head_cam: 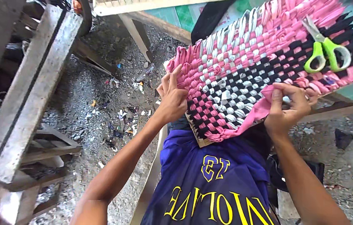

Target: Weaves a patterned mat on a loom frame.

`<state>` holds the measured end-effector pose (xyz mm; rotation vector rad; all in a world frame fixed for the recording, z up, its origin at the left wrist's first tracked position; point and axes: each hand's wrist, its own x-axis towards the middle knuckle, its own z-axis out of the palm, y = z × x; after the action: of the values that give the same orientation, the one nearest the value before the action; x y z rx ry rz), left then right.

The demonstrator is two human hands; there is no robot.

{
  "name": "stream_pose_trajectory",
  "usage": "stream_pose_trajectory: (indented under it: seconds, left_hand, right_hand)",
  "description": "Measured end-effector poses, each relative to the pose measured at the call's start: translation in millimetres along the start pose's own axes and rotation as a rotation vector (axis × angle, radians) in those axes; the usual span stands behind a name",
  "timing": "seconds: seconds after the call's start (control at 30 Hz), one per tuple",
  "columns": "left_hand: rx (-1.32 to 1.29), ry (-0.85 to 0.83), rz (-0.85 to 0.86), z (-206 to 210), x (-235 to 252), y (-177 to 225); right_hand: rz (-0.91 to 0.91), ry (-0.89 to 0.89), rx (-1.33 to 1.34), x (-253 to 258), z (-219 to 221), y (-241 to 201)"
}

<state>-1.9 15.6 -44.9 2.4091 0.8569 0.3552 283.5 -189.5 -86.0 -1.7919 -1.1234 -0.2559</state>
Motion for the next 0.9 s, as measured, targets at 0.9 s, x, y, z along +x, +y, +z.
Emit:
stream_pose_trajectory:
  seconds: [0.9]
  left_hand:
    - [-0.481,0.37,-0.215,25.3,-26.3,-17.1]
  right_hand:
    - [-0.025,-0.472,-0.168,64.1,6.0,-87.0]
